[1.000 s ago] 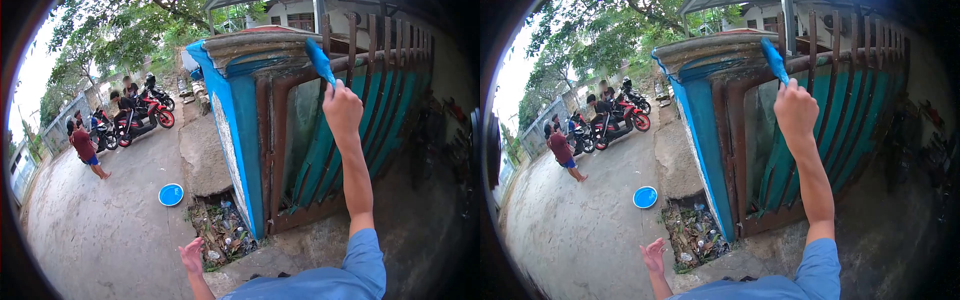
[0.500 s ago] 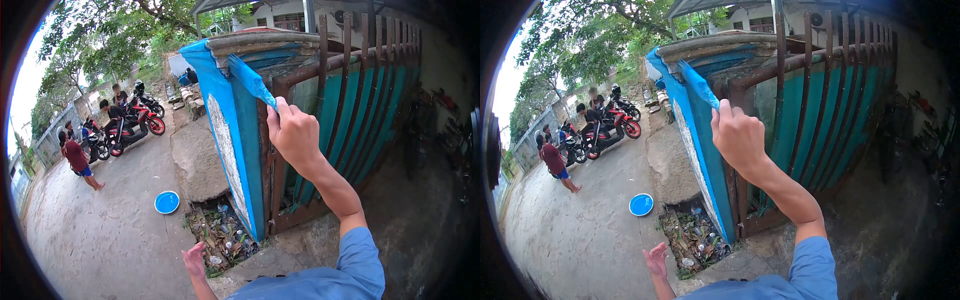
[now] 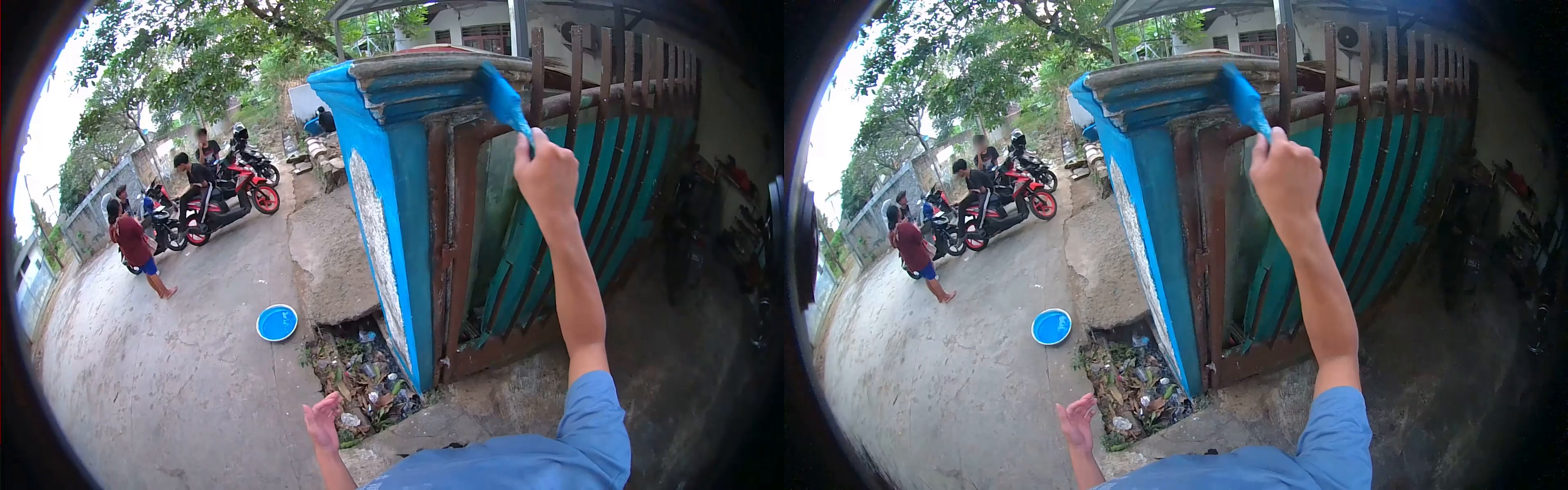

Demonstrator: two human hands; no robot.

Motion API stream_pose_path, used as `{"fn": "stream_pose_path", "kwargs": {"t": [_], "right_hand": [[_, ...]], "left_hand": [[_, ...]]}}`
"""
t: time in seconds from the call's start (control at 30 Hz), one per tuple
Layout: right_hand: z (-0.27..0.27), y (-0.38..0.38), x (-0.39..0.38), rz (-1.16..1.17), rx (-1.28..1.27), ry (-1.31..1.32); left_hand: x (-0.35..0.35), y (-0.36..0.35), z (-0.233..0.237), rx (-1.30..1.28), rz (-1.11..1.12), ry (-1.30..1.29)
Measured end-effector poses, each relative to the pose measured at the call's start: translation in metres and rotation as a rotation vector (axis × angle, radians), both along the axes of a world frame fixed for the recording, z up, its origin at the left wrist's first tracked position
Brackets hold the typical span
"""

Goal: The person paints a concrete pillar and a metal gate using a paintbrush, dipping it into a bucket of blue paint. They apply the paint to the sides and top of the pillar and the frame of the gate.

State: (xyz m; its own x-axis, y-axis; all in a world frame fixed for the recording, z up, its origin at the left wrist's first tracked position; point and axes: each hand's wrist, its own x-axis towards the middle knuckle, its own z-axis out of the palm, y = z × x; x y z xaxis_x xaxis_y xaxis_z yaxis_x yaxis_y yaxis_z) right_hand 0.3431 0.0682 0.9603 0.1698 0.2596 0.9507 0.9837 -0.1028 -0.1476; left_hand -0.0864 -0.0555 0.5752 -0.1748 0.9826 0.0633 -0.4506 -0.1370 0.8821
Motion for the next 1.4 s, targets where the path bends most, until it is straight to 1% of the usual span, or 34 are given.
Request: {"fn": "stream_pose_path", "kwargs": {"t": [0.07, 0.13, 0.23, 0.27, 0.43, 0.47, 0.5, 0.53, 0.57, 0.6, 0.63, 0.67, 0.7, 0.8, 0.87, 0.93, 1.0, 1.07, 1.17, 1.27, 1.33, 1.4], "right_hand": [[0.001, -0.009, 0.005, -0.082, 0.038, 0.071], [0.003, -0.009, 0.003, -0.092, 0.026, 0.09], [0.006, -0.002, -0.024, -0.09, -0.073, 0.081], [0.004, 0.003, -0.036, -0.016, -0.066, 0.059], [-0.003, 0.006, -0.094, 0.109, -0.019, -0.021], [-0.005, 0.002, -0.103, 0.111, -0.024, -0.025], [-0.005, -0.004, -0.113, 0.196, -0.025, -0.036], [-0.005, -0.009, -0.121, 0.281, -0.026, -0.046], [-0.006, -0.013, -0.127, 0.342, -0.011, -0.066], [-0.007, -0.017, -0.129, 0.344, -0.016, -0.067], [-0.007, -0.021, -0.131, 0.399, -0.003, -0.078], [-0.006, -0.025, -0.133, 0.454, 0.011, -0.09], [-0.003, -0.028, -0.134, 0.455, 0.012, -0.093], [0.004, -0.027, -0.128, 0.437, 0.057, -0.168], [0.014, -0.01, -0.112, 0.281, 0.032, -0.138], [0.018, -0.004, -0.091, 0.27, 0.025, -0.117], [0.021, -0.003, -0.07, 0.114, 0.02, -0.089], [0.024, -0.006, -0.046, 0.016, -0.02, -0.008], [0.02, -0.011, -0.013, -0.075, 0.083, 0.021], [0.018, -0.017, -0.012, -0.098, 0.096, 0.098], [0.017, -0.009, -0.031, -0.106, 0.09, 0.092], [0.018, 0.0, -0.063, -0.066, -0.003, 0.056]], "left_hand": [[0.0, 0.001, 0.002, 0.013, 0.005, -0.003], [0.0, 0.0, 0.007, 0.019, 0.012, -0.007], [-0.001, -0.002, 0.011, 0.037, -0.004, 0.008], [-0.001, 0.001, 0.01, 0.053, -0.014, -0.005], [0.027, 0.012, 0.029, 0.096, -0.07, -0.028], [0.036, 0.016, 0.036, 0.141, -0.138, -0.022], [0.047, 0.022, 0.043, 0.187, -0.205, -0.018], [0.058, 0.03, 0.051, 0.186, -0.202, -0.024], [0.069, 0.038, 0.059, 0.246, -0.294, -0.039], [0.078, 0.043, 0.065, 0.304, -0.386, -0.053], [0.085, 0.048, 0.07, 0.299, -0.384, -0.054], [0.092, 0.053, 0.075, 0.354, -0.438, -0.025], [0.097, 0.056, 0.079, 0.413, -0.491, 0.002], [0.108, 0.056, 0.082, 0.455, -0.525, 0.021], [0.11, 0.054, 0.076, 0.45, -0.525, 0.01], [0.11, 0.05, 0.069, 0.401, -0.523, -0.016], [0.107, 0.049, 0.059, 0.395, -0.519, -0.01], [0.105, 0.044, 0.057, 0.361, -0.502, -0.025], [0.1, 0.041, 0.056, 0.352, -0.497, -0.019], [0.091, 0.042, 0.051, 0.337, -0.469, 0.011], [0.089, 0.038, 0.058, 0.334, -0.462, 0.004], [0.084, 0.036, 0.059, 0.328, -0.462, -0.004]]}}
